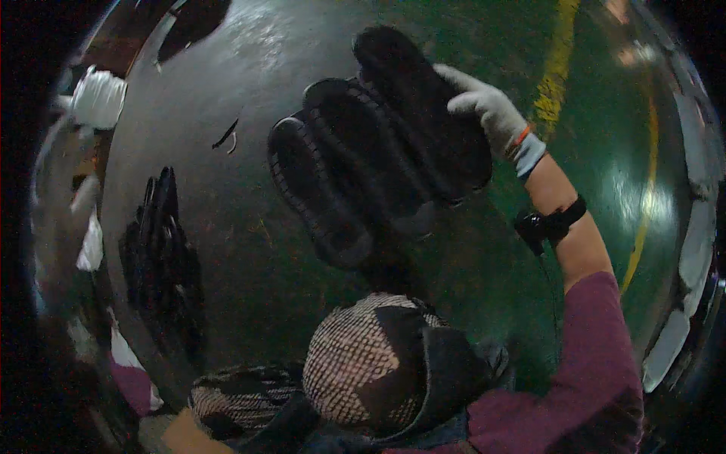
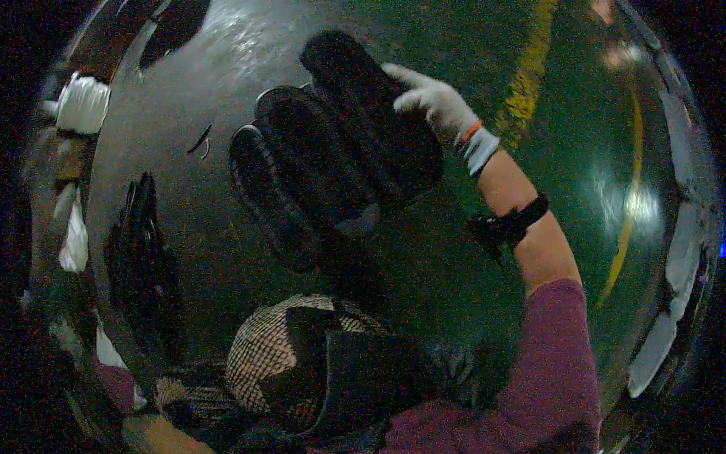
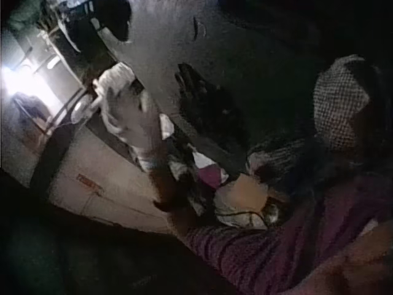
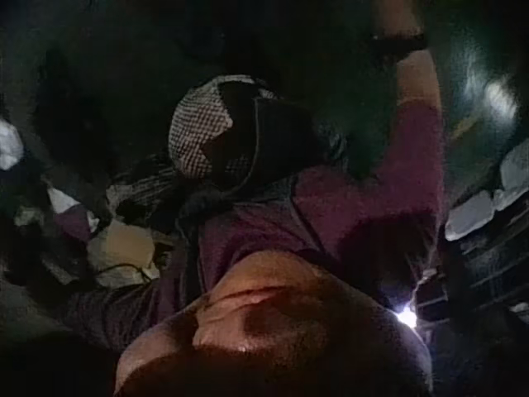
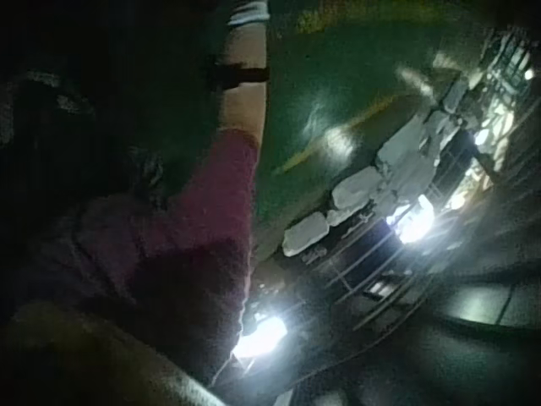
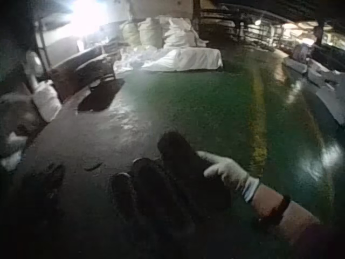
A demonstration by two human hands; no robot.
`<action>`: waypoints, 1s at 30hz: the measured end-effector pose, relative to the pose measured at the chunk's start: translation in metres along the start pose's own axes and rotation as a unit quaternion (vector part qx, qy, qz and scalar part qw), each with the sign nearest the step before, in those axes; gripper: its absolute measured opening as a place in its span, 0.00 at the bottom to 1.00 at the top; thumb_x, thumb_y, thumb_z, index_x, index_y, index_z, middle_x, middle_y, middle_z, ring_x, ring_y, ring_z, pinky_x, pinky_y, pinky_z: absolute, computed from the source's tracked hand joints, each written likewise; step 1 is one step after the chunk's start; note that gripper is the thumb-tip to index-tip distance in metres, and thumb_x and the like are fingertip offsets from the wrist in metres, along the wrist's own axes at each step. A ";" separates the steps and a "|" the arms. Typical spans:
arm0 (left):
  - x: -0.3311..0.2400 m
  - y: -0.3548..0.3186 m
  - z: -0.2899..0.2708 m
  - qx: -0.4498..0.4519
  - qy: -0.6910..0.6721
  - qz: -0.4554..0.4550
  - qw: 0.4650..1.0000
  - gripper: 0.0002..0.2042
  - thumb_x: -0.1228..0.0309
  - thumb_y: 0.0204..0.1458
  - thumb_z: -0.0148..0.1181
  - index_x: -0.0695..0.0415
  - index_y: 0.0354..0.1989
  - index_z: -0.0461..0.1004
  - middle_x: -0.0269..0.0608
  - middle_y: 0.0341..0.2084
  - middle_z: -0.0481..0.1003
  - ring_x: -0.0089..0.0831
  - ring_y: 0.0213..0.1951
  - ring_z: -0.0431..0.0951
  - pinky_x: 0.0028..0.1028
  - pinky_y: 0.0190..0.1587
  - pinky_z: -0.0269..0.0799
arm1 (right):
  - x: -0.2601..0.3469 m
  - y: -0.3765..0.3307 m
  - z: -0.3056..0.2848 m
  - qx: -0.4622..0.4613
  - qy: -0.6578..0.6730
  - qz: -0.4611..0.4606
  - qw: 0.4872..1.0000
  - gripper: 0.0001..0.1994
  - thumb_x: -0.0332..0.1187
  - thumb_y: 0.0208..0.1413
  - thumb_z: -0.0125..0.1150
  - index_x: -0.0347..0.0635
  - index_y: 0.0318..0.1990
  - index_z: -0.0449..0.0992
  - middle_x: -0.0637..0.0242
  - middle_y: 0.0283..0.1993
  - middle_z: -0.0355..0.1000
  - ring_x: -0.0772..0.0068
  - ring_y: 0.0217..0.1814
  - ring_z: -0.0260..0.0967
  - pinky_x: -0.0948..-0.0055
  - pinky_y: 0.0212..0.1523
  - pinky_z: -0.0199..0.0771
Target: The recorder is sorting and stacking black shoe soles on a factory floor.
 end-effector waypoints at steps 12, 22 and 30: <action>-0.211 -0.481 0.058 0.337 -0.297 -0.657 0.606 0.22 0.60 0.54 0.64 0.58 0.54 0.79 0.51 0.59 0.74 0.47 0.61 0.73 0.40 0.63 0.69 | 0.020 -0.040 0.026 -0.031 -0.304 0.030 0.952 0.37 0.27 0.54 0.59 0.42 0.76 0.61 0.63 0.65 0.71 0.67 0.57 0.71 0.69 0.64 0.68; -0.248 -0.610 0.232 0.281 -0.288 -0.821 0.404 0.22 0.57 0.52 0.62 0.55 0.53 0.81 0.52 0.53 0.79 0.49 0.57 0.78 0.43 0.60 0.72 | 0.073 -0.015 0.026 -0.082 -0.788 -0.087 0.604 0.39 0.25 0.53 0.64 0.40 0.75 0.60 0.54 0.74 0.60 0.54 0.75 0.57 0.62 0.75 0.57; -0.140 -0.682 0.323 0.438 -0.071 -0.767 0.463 0.17 0.64 0.59 0.55 0.49 0.56 0.76 0.42 0.59 0.72 0.42 0.63 0.72 0.46 0.61 0.69 | 0.162 0.019 0.224 0.025 -0.756 -0.299 0.581 0.33 0.21 0.55 0.62 0.37 0.71 0.65 0.55 0.72 0.66 0.55 0.72 0.63 0.62 0.73 0.61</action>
Point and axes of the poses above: each hand's wrist, its own y-axis towards the middle knuckle, its own z-axis out of the palm, x = y × z, the point moved 3 cm from there along y, towards the middle knuckle
